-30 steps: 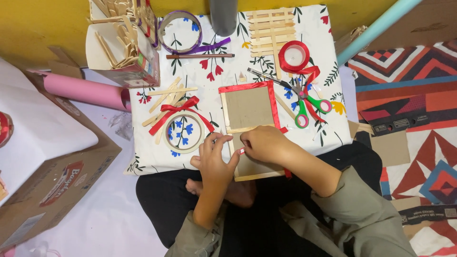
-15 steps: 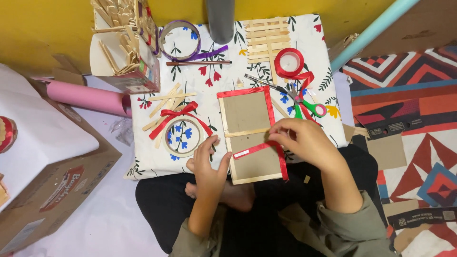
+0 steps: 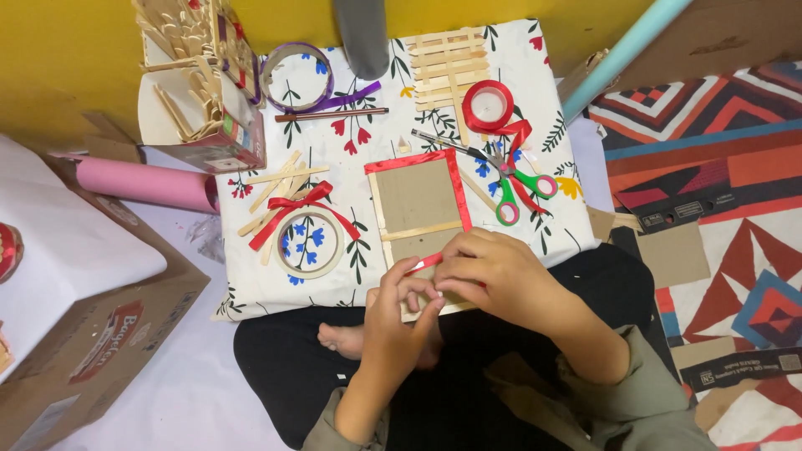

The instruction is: The person applies red decorative ribbon to the edges of a wooden frame by pressing the ribbon onto the frame by hand, then cutting the ribbon and adhesive tape with scissors and applying the tape to secure the ribbon.

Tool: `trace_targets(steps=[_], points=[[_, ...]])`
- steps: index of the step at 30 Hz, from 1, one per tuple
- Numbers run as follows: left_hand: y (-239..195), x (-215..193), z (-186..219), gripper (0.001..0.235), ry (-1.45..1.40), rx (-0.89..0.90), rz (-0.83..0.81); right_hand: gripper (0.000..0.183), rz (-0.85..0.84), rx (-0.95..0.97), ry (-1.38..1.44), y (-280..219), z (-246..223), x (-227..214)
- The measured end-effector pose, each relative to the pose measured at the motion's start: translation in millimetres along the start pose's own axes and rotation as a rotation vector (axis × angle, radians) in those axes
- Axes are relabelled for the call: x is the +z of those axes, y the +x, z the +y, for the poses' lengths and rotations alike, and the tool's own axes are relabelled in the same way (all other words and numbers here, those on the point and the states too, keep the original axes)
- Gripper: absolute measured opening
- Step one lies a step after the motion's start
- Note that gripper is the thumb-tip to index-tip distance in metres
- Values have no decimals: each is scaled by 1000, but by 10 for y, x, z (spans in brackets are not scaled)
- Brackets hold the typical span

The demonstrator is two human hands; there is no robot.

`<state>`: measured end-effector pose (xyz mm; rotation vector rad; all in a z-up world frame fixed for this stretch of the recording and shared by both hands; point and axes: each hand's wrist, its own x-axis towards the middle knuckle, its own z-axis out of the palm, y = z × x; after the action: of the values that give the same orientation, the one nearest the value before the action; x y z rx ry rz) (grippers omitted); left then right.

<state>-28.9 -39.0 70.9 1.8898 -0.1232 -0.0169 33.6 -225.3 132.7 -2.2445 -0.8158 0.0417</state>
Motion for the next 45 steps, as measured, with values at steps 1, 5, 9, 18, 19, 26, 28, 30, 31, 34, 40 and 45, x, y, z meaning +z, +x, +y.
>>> trace_targets(steps=[1, 5, 9, 18, 19, 26, 28, 30, 31, 34, 40, 45], points=[[18, 7, 3, 61, 1, 1, -2, 6, 2, 1, 1, -27, -7, -13], [87, 14, -1, 60, -146, -46, 88, 9, 288, 114, 41, -248, 72, -81], [223, 33, -279, 27, 309, 53, 98, 10, 700, 350, 240, -649, 708, -45], [466, 269, -601, 28, 686, 99, -107, 31, 602, 685, 266, -644, 847, 548], [460, 264, -580, 28, 687, 104, -109, 31, 609, 685, 265, -596, 829, 569], [406, 152, -437, 40, 576, 90, -115, 30, 429, 683, 316, -469, 768, 636], [401, 80, -394, 48, 515, 65, -147, 30, 405, 634, 398, -451, 682, 584], [389, 29, -416, 48, 330, 45, -211, 36, 397, 568, 539, -439, 562, 512], [359, -6, -452, 48, 329, 42, -213, 36, 396, 571, 539, -432, 578, 503], [308, -136, -425, 13, 271, -41, -191, 38, 414, 522, 527, -351, 665, 474], [237, -224, -325, 15, 474, -188, -274, 40, 318, 561, 417, -179, 826, 639], [244, -37, -496, 19, 601, -16, -107, 47, 315, 456, 11, -116, 796, 592]])
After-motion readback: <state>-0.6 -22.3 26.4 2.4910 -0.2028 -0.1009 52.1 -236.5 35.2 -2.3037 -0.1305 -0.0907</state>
